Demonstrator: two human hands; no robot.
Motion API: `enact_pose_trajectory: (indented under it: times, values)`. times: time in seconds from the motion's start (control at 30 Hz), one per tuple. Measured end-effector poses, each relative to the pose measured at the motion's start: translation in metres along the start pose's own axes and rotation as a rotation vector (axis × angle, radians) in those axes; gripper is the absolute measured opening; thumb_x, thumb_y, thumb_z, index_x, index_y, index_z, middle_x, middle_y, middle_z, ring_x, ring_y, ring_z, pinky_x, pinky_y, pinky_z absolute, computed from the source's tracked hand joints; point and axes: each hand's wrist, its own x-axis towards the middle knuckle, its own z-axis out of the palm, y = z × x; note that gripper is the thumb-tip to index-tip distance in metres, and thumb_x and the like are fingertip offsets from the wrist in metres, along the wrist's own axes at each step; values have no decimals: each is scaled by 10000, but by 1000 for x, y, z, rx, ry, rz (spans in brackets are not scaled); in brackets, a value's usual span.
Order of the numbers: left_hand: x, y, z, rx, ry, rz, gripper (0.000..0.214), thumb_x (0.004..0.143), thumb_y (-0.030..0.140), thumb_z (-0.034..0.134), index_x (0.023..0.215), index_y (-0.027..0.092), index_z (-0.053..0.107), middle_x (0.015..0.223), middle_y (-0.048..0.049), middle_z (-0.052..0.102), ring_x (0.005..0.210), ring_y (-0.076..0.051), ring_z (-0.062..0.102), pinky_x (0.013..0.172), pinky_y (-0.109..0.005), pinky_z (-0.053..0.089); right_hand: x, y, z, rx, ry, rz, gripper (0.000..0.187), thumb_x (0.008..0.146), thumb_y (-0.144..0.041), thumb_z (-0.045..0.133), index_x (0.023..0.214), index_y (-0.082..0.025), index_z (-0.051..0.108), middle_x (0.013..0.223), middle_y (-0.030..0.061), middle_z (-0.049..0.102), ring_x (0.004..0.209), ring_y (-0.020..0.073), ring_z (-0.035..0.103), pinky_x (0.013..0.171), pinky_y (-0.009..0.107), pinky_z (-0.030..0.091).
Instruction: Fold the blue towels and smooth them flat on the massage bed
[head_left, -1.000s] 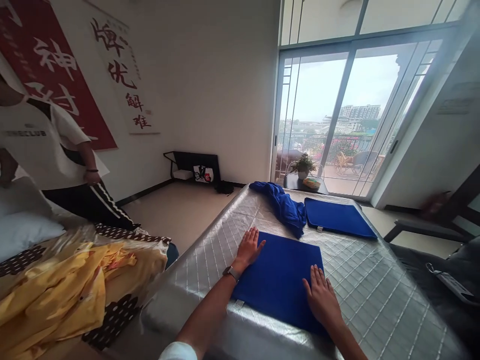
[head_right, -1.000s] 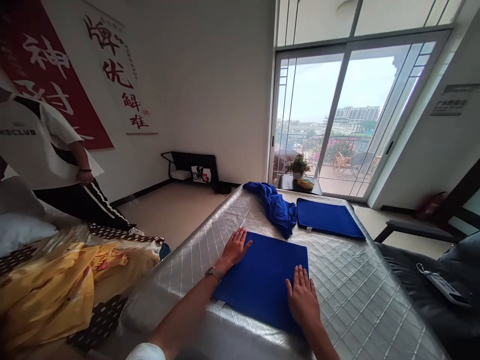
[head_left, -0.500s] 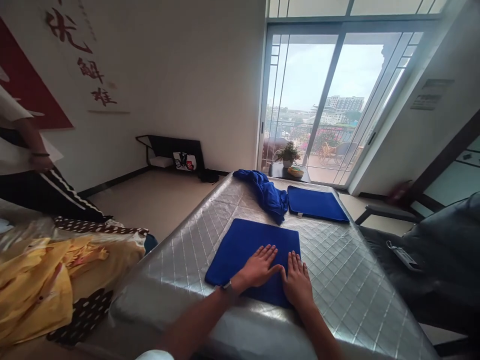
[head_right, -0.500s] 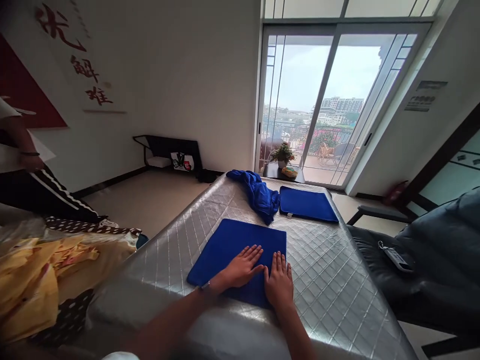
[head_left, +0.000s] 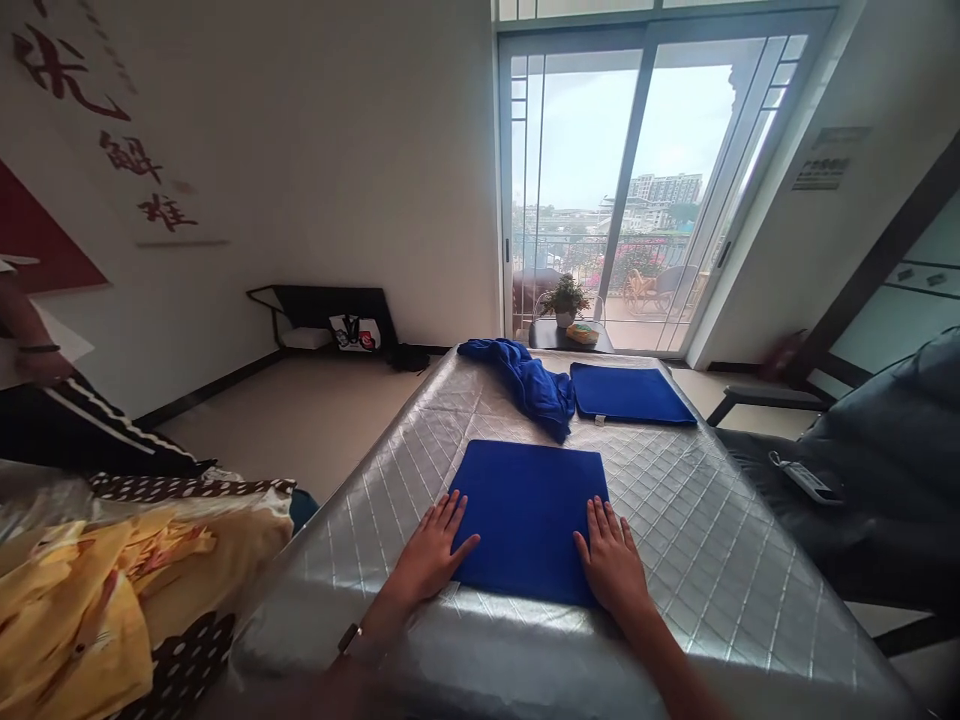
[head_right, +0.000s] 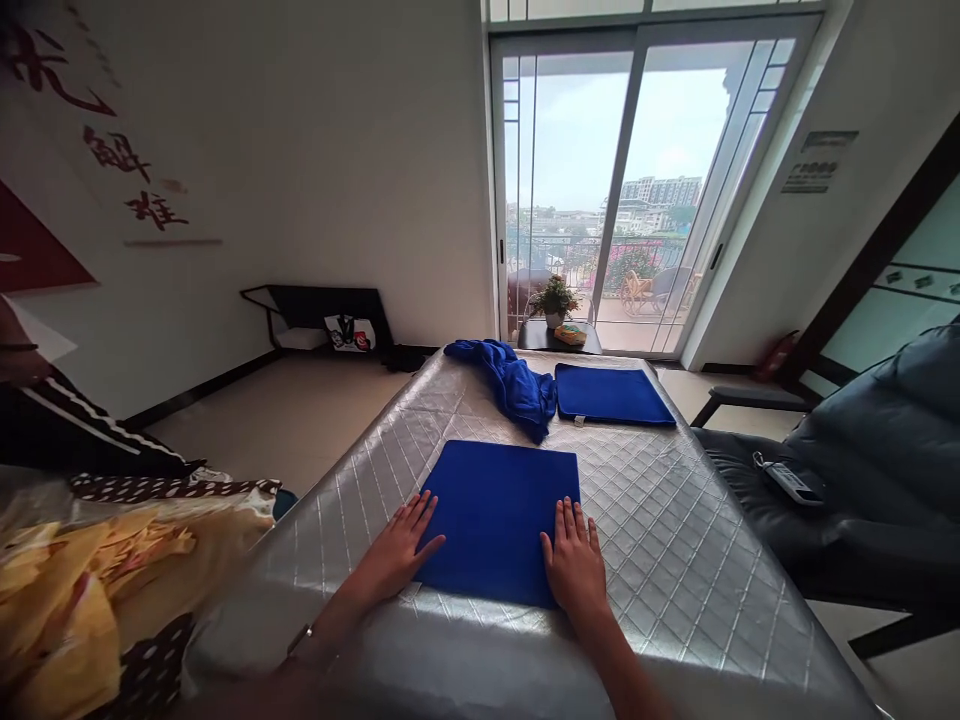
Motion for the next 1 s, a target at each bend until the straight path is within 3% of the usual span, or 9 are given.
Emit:
enact_pose_trajectory:
  times: [0.13,0.2,0.3,0.47,0.57,0.67,0.9,1.0]
  values:
    - [5,3,-5,3,-7,5,793,989,716,252,1611,228,186,1667,-63,182,1534,-257,193,1247,-469,179,-20,2,6,30,-60,6,690,1021,-496,199,1591,-109,240,1667,68,151,1546,210,92,1260,428,81]
    - [11,17,-11,-5,-2,-9,812,991,714,233,1609,188,202,1667,-90,176,1537,-269,176,1249,-480,173,-26,2,9,46,-94,13,702,1018,-509,211,1595,-109,217,1672,67,129,1546,206,81,1260,422,86]
    - [21,64,-22,-60,17,48,786,1017,669,188,1606,149,213,1670,-111,155,1541,-273,155,1250,-468,185,-27,4,14,32,-97,16,706,1012,-500,231,1599,-110,200,1673,76,125,1546,216,76,1259,441,91]
    - [40,160,-21,-217,-4,423,725,1036,629,182,1613,190,190,1665,-75,184,1543,-216,150,1258,-409,162,-23,11,23,-21,-85,-68,656,993,-397,285,1576,-95,300,1661,109,184,1542,256,109,1250,478,116]
    - [44,181,-13,-249,-59,472,736,1035,632,160,1609,172,191,1655,-79,207,1542,-195,150,1260,-396,140,-22,15,28,-66,-76,-94,620,980,-343,288,1559,-133,364,1660,91,215,1542,263,120,1245,491,135]
    - [38,162,-7,-226,-66,405,715,1038,628,153,1611,201,173,1657,-47,202,1545,-184,136,1265,-405,124,-24,17,32,-92,-48,-129,607,989,-401,275,1522,-165,445,1656,79,240,1543,274,125,1240,507,156]
    - [3,51,-6,-102,-22,25,721,1031,645,201,1615,229,129,1674,-40,156,1544,-252,150,1259,-481,160,-26,17,34,-57,50,-164,646,1004,-431,174,1475,-140,507,1643,103,277,1533,280,175,1231,528,175]
    - [-12,18,-7,-105,-20,-107,757,1019,671,208,1614,209,135,1679,-58,123,1546,-260,142,1257,-477,161,-25,18,34,-56,19,-124,678,994,-468,170,1513,-134,451,1646,92,274,1531,268,186,1238,502,174]
